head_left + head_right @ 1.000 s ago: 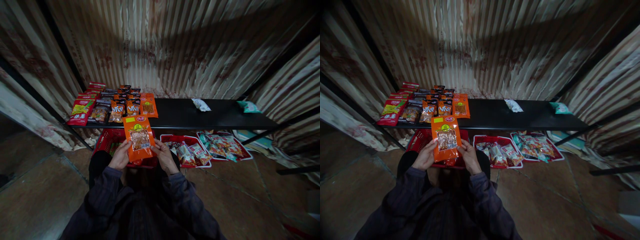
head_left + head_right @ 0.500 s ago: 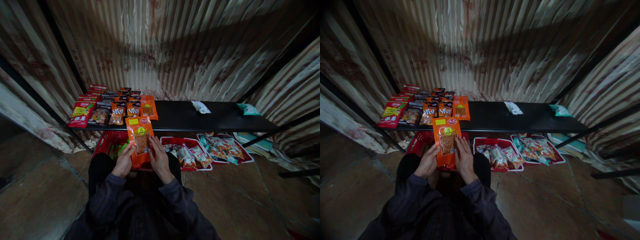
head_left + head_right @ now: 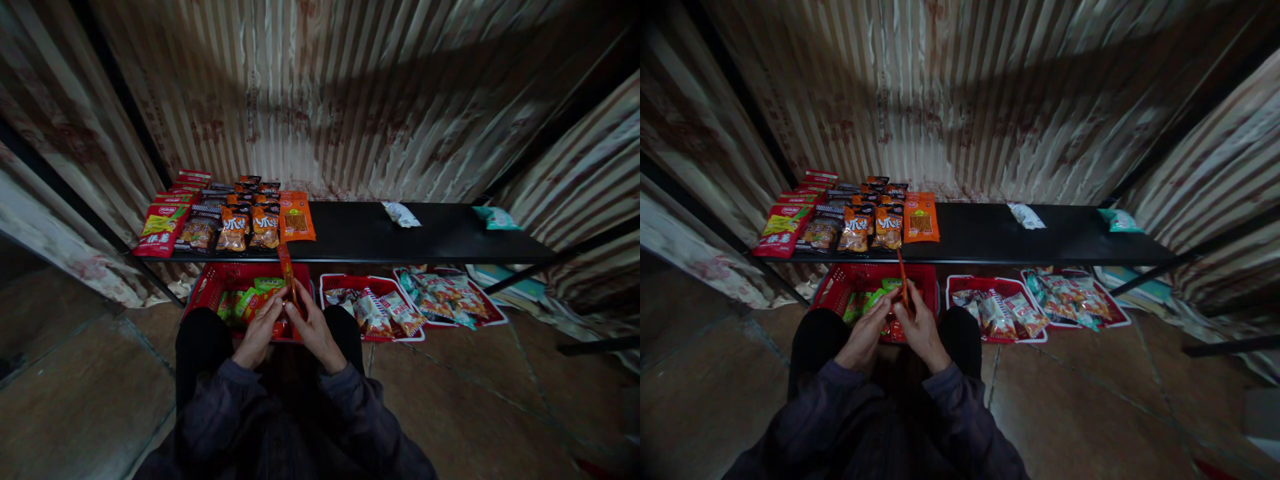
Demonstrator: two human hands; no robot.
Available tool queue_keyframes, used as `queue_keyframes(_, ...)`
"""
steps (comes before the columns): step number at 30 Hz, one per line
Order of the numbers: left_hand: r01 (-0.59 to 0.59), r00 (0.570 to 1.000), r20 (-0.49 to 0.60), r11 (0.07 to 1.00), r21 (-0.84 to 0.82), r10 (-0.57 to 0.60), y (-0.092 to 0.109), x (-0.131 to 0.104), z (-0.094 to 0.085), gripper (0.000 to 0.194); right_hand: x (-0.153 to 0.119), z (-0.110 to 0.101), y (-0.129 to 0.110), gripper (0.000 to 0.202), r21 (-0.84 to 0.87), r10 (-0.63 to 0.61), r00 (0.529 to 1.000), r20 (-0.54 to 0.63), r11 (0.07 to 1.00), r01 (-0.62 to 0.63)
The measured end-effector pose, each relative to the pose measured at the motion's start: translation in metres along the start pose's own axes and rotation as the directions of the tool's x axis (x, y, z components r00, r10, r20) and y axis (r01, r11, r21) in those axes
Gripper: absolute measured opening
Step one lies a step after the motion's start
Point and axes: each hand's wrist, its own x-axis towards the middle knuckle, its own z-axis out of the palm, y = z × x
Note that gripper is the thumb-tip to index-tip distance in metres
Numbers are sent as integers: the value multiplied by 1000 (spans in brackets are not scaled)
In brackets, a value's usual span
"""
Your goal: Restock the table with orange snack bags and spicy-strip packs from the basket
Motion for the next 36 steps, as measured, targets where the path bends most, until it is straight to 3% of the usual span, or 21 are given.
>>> queue_keyframes(4, -68, 997, -17, 996, 58, 69, -1, 6, -3, 38, 3, -1, 17, 53, 255, 115, 985, -127, 964, -80)
queue_keyframes(8, -48, 961, -273, 999, -18, 42, -11, 17, -8, 34, 6, -6, 19, 50, 517, 279, 947, -162, 841, -159)
queue_keyframes(10, -18, 948, -319, 997, -80, -9, -14, 20, -9, 34, 7, -10, 16, 46, 571, 318, 937, -146, 800, -183)
queue_keyframes(15, 101, 992, -57, 970, -223, -117, -14, 17, -6, 38, 9, -19, 11, 36, 612, 341, 932, -122, 765, -200)
queue_keyframes(27, 74, 979, -158, 949, -306, -127, -9, 18, -4, 42, 8, -27, 9, 41, 596, 304, 953, 9, 764, -249)
queue_keyframes(36, 146, 983, -69, 948, -282, -172, -21, 15, -1, 37, 1, -37, 23, 35, 565, 320, 947, 11, 780, -271)
